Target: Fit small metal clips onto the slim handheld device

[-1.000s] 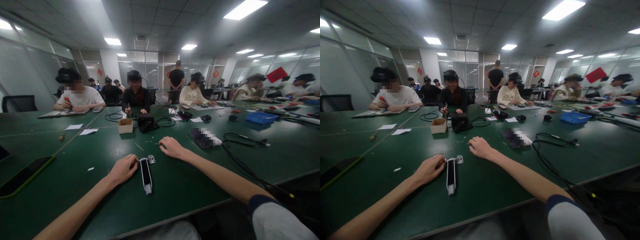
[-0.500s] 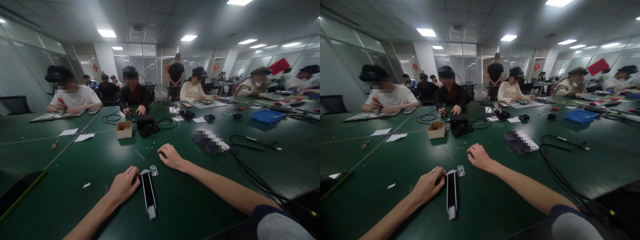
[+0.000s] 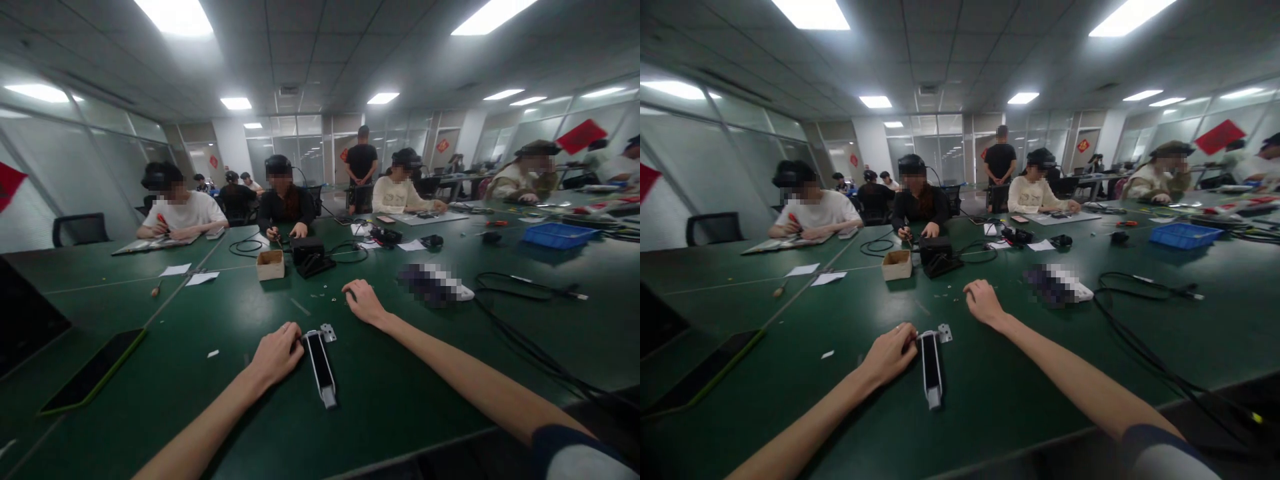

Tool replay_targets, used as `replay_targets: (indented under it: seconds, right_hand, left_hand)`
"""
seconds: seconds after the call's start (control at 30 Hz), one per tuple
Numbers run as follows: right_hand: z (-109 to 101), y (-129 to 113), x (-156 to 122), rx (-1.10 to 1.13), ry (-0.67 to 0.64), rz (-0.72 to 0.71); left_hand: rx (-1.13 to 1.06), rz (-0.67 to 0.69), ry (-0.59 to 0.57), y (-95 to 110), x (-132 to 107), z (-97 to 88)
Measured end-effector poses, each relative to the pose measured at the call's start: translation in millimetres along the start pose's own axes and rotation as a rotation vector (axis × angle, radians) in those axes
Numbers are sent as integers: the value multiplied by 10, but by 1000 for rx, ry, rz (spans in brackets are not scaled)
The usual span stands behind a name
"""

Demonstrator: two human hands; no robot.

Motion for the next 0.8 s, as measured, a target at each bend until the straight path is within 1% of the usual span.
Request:
replay_targets:
  seconds: [0.07, 0.13, 0.2, 0.3, 0.43, 0.57, 0.7, 0.8]
  right_hand:
    - [40, 93, 27, 0, -29, 71]
    - [65, 131, 46, -10, -96, 91]
    - [58, 112, 57, -29, -181, 59]
    - [-10, 35, 67, -81, -301, -16]
    - [-103, -81, 70, -148, -392, -109]
    - [-118, -170, 54, -223, -408, -128]
    - [-122, -249, 33, -266, -381, -131]
    - [-166, -319, 9, -293, -343, -141]
  left_hand:
    - [26, 9, 20, 19, -17, -12]
    - [46, 34, 48, 39, -31, -23]
    - [58, 54, 70, 45, -41, -24]
    - [62, 77, 94, 38, -44, -19]
    - [42, 89, 103, 30, -43, -23]
    - [32, 75, 99, 44, -61, -37]
    - [47, 49, 89, 50, -70, -34]
    - [58, 36, 86, 50, -66, -26]
Point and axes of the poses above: each hand's wrist, its own x-axis towards the middle knuckle, its own z-axis out of the palm, y = z × x, the point moved 5 cm from there along x, towards the middle knuckle, and after that the axes turned 13 degrees about -x, right-handed, at the moved point
